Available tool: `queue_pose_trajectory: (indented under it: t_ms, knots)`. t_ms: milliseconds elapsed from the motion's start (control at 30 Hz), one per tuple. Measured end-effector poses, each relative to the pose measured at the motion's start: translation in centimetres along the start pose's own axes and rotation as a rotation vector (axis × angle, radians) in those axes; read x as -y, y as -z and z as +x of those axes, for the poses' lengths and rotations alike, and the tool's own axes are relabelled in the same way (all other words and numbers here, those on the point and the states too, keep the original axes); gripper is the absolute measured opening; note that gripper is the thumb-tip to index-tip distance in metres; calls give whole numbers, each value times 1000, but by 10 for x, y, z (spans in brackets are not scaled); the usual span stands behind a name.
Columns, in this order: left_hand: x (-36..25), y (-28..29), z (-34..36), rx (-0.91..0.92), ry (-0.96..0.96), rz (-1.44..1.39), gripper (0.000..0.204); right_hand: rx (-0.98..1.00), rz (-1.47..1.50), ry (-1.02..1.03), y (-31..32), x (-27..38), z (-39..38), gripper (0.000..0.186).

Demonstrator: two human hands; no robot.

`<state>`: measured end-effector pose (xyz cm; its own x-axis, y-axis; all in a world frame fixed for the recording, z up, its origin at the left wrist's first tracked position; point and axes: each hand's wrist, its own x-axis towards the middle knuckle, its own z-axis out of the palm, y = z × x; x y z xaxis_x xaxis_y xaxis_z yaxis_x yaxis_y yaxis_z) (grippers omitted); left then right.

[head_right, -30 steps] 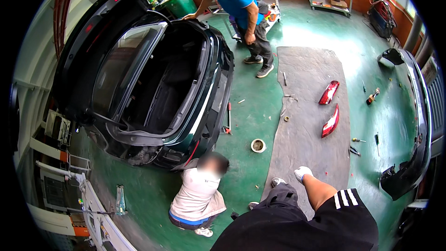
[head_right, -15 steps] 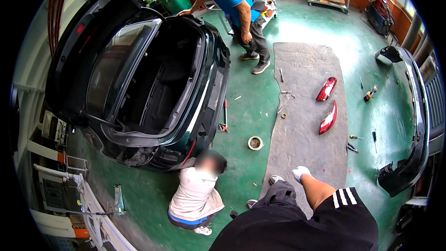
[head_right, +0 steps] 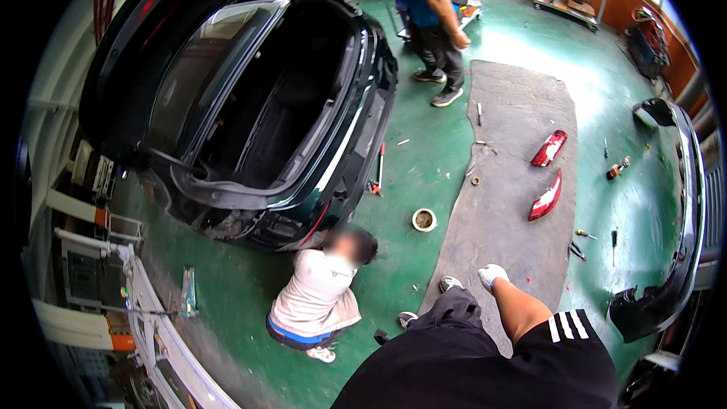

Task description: The person removes a trunk liner and a floor panel to access the car's electrical components. They disconnect a wiring harness and then reinstall the floor panel and liner. Finally, they route a cable along the exterior rear bumper of the vehicle.

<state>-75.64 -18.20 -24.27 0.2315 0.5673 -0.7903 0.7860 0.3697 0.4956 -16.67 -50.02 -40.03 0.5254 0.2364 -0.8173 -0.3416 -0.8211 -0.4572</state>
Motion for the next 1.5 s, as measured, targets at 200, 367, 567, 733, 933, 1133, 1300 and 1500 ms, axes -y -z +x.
queue_pose_trajectory:
  t_ms: [200, 367, 567, 733, 933, 1133, 1300, 1500]
  knots:
    - [-30, -6, -38, -40, -76, -204, 42, 157, 152, -162, 2, 39, -40, 32]
    - [-58, -33, -40, -145, 299, -617, 46, 47, 400, -232, 28, 95, -91, 6]
    - [-30, -63, -33, -215, 321, -723, 46, 57, 355, -196, 28, 105, -63, 8]
    - [12, -84, -27, -150, 375, -843, 41, 146, 366, -151, 35, 118, -48, 7]
    - [21, -93, -37, -172, 382, -922, 36, 21, 238, -96, 21, 144, -68, 6]
    - [-20, -74, -73, -70, 247, -603, 26, 31, 235, -69, 16, 156, -91, 9]
    - [-29, -50, -73, -93, 345, -508, 33, -7, 176, -105, 13, 137, -109, 17]
    - [-30, -27, -55, -167, 383, -596, 47, -7, 279, -193, 16, 86, -119, 15]
